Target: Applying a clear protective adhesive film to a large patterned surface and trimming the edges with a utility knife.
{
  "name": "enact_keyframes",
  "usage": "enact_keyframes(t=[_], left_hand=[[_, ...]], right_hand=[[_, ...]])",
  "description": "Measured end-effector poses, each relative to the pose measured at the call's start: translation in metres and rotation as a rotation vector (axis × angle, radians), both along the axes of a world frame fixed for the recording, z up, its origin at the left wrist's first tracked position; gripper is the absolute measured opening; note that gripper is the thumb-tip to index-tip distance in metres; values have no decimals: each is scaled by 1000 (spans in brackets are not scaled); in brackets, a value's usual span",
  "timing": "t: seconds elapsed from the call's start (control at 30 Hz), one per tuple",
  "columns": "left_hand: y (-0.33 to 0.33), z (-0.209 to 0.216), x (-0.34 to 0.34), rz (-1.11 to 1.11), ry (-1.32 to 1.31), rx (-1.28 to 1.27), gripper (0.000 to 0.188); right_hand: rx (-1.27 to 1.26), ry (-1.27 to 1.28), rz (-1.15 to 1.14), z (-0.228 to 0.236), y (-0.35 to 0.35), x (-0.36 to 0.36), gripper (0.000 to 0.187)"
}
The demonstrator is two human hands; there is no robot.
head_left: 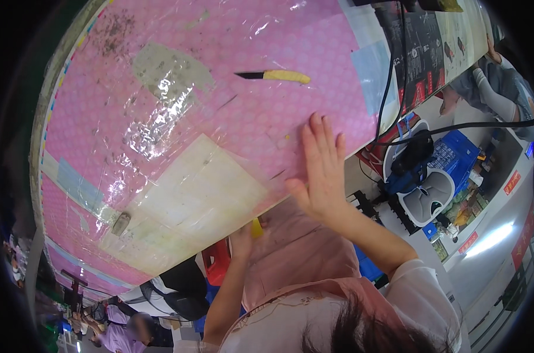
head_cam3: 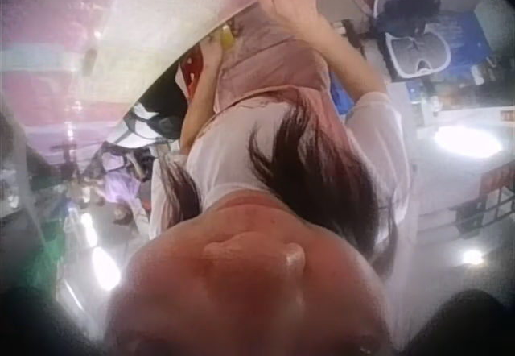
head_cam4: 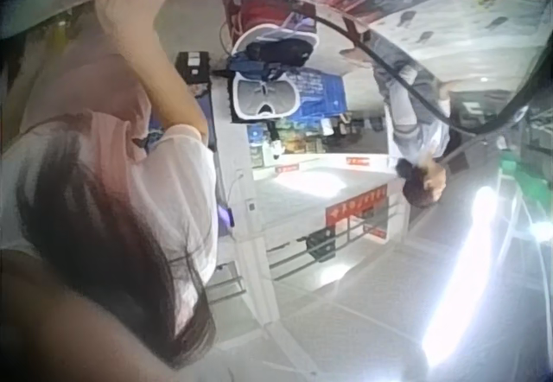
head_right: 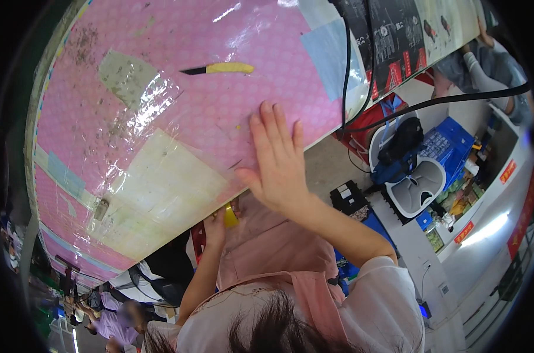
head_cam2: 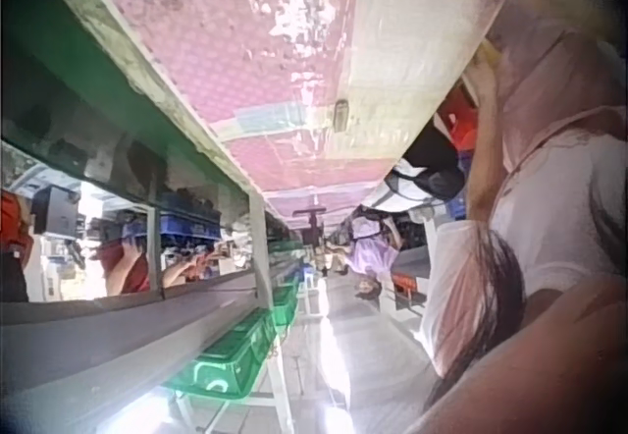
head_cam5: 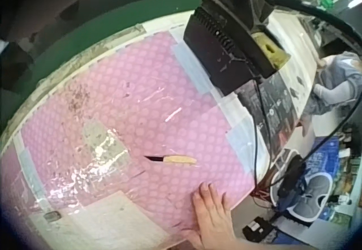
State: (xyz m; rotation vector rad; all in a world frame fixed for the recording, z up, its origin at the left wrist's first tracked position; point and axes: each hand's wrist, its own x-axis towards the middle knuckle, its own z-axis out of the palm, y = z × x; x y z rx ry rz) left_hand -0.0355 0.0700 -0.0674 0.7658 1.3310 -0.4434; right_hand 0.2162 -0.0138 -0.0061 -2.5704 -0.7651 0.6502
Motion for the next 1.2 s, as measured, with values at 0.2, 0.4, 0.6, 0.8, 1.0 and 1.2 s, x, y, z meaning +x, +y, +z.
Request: enact_keyframes(t=[0.2,0.4,0.6,0.8,1.0,1.2], left_hand=[[-2,3,10,-3,-26,-4,24],[-5,16,30,43,10,-34,25],[-7,14,22,55,15,-36,25],[-7,16,18,70,13,3,25],[-14,9,9,104,-30,14,22],[-19,-3,-10,6,-84,133,22]], right_hand=[[58,78,81,7,0,-5,75],[345,154,133,5,-6,13,68],[302,-184,-37,-14,28,54,68],[95,-202,70,-18,41,53,71],[105,-208,105,-17,33,41,61],[359,-279,43,-30,20,40,29]])
